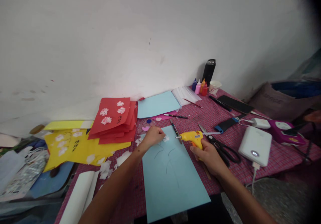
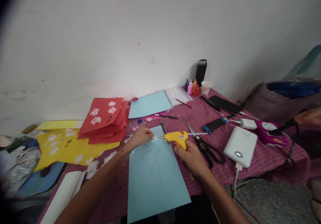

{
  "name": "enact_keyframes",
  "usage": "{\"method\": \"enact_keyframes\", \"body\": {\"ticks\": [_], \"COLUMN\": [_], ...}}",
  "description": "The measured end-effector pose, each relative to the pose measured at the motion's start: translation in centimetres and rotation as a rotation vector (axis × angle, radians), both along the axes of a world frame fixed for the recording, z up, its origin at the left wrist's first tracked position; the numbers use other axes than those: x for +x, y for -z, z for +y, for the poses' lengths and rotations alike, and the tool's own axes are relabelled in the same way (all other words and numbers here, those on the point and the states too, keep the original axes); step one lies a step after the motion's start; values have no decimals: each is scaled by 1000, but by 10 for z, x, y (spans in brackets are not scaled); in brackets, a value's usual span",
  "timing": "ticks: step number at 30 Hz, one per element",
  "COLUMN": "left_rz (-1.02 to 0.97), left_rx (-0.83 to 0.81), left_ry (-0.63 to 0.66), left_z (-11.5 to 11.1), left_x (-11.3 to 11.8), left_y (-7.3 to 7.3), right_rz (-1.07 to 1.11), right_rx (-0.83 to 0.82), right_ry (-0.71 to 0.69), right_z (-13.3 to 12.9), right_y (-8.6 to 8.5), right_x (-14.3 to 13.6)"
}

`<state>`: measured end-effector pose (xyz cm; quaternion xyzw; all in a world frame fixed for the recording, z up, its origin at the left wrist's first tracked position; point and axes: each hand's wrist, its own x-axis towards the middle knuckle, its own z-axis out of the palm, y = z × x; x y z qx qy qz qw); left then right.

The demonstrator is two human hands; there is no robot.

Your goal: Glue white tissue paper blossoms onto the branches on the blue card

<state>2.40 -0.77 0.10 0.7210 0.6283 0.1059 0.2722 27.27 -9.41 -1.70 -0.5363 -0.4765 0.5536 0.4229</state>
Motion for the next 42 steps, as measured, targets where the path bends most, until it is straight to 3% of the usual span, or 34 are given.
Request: {"method": "enact_keyframes", "body": {"ticks": [24,35,42], "left_rz": [17,2,-35], "left_rx": [25,57,36], "left_ry": [104,107,137], "left_z": [-3,-2,-2], "left_x": [-4,-12,-12], "left_y": [-1,11,11], "right_rz": [14,-1,-28], "right_rx": [0,-6,-6], "right_ry": [-5,-3,-6], "right_z": [0,0,0], "right_y": [4,-1,-1], "right_x": [0,0,1]}}
